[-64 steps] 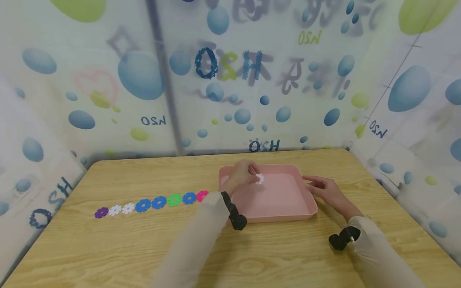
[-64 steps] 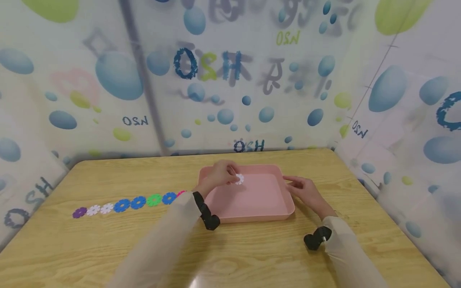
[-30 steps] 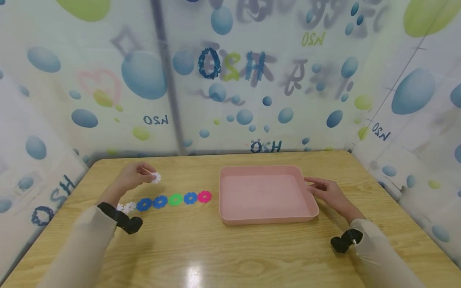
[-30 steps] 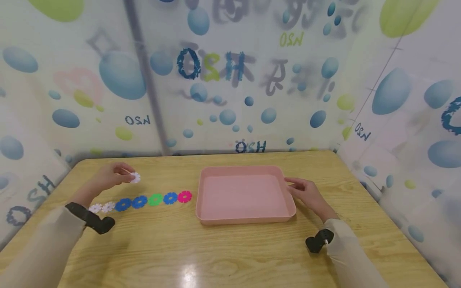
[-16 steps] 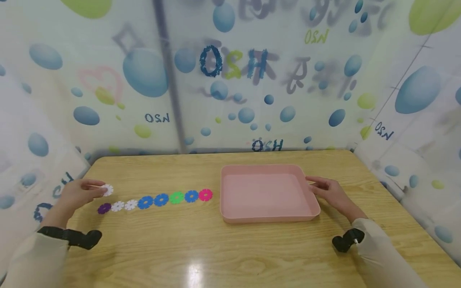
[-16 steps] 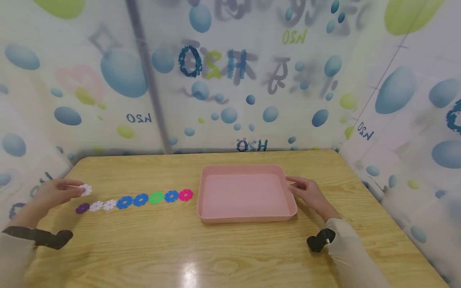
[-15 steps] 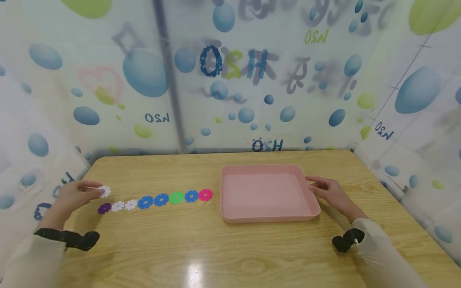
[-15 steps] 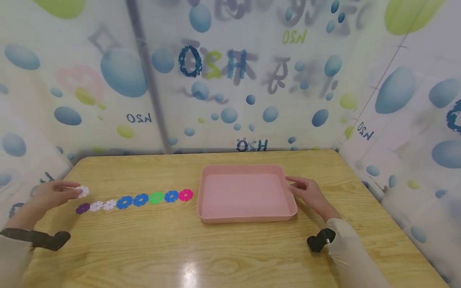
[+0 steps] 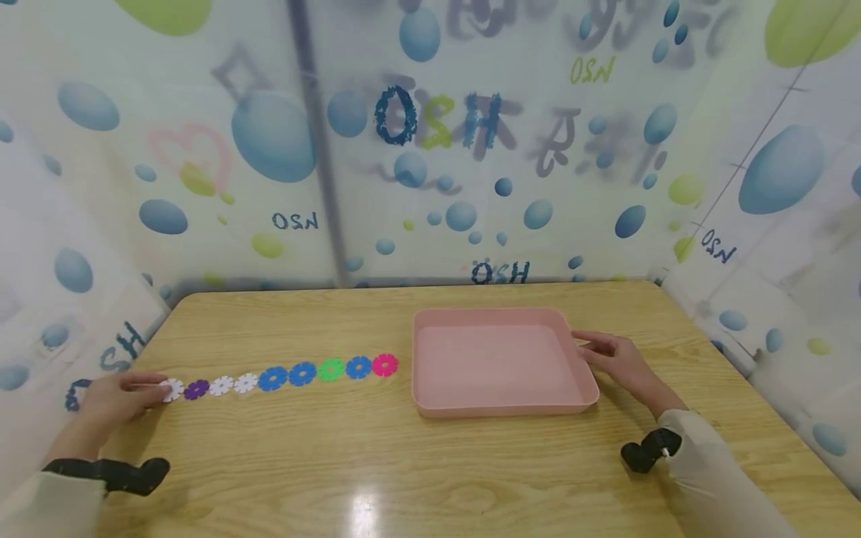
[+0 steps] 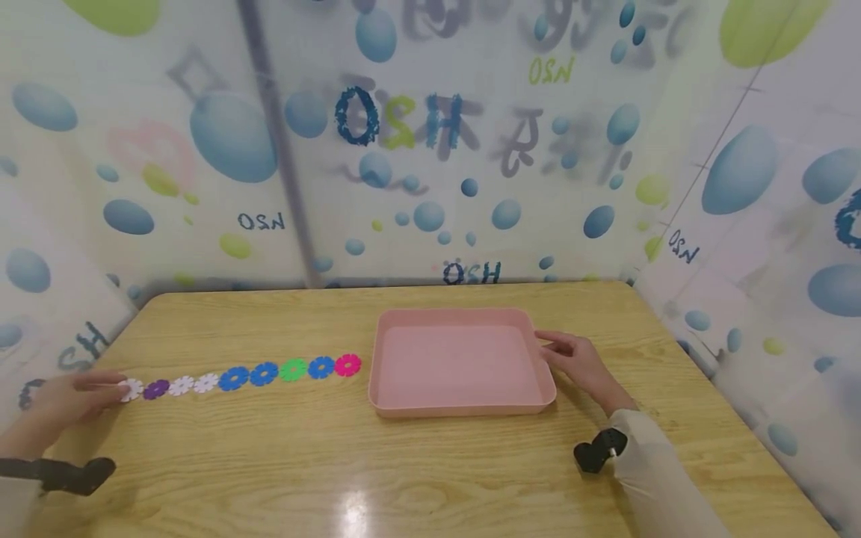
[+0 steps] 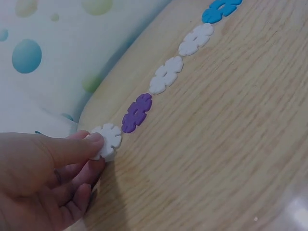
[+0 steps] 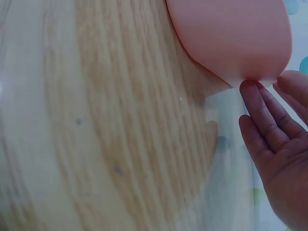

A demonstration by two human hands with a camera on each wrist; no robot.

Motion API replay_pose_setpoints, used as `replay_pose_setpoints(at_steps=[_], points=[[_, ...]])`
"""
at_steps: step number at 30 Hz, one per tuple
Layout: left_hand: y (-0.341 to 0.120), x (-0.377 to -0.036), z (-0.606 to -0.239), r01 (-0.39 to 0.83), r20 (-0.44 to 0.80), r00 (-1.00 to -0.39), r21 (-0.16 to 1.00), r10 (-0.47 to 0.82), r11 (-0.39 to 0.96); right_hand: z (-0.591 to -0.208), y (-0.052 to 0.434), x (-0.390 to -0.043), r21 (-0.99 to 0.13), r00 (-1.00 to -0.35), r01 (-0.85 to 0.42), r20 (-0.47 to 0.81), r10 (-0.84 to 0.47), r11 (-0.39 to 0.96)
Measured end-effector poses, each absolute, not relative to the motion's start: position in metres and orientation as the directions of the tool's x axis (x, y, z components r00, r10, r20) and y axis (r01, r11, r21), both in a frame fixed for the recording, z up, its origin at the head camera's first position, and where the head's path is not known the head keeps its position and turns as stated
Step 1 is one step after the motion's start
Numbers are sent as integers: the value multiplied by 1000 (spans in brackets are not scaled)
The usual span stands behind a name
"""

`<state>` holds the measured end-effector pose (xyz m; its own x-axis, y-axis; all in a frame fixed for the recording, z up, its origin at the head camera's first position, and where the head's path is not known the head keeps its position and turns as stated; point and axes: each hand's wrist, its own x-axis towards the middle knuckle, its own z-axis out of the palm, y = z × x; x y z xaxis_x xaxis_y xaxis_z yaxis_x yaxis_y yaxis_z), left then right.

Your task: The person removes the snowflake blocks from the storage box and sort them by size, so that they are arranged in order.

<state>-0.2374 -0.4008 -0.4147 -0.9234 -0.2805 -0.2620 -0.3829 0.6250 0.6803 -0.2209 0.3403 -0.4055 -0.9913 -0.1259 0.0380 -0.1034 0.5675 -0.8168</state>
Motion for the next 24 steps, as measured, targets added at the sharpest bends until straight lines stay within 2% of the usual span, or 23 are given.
replay_pose_setpoints(at_steps=[7, 24], points=[[-395, -237, -423, -438, -256, -895, 653, -365, 618, -406, 339, -221, -821, -992, -103, 40, -123, 561], [-389, -237, -421, -439, -273, -897, 640, -348, 630, -408, 340, -220, -828, -993, -98, 45, -109, 552]])
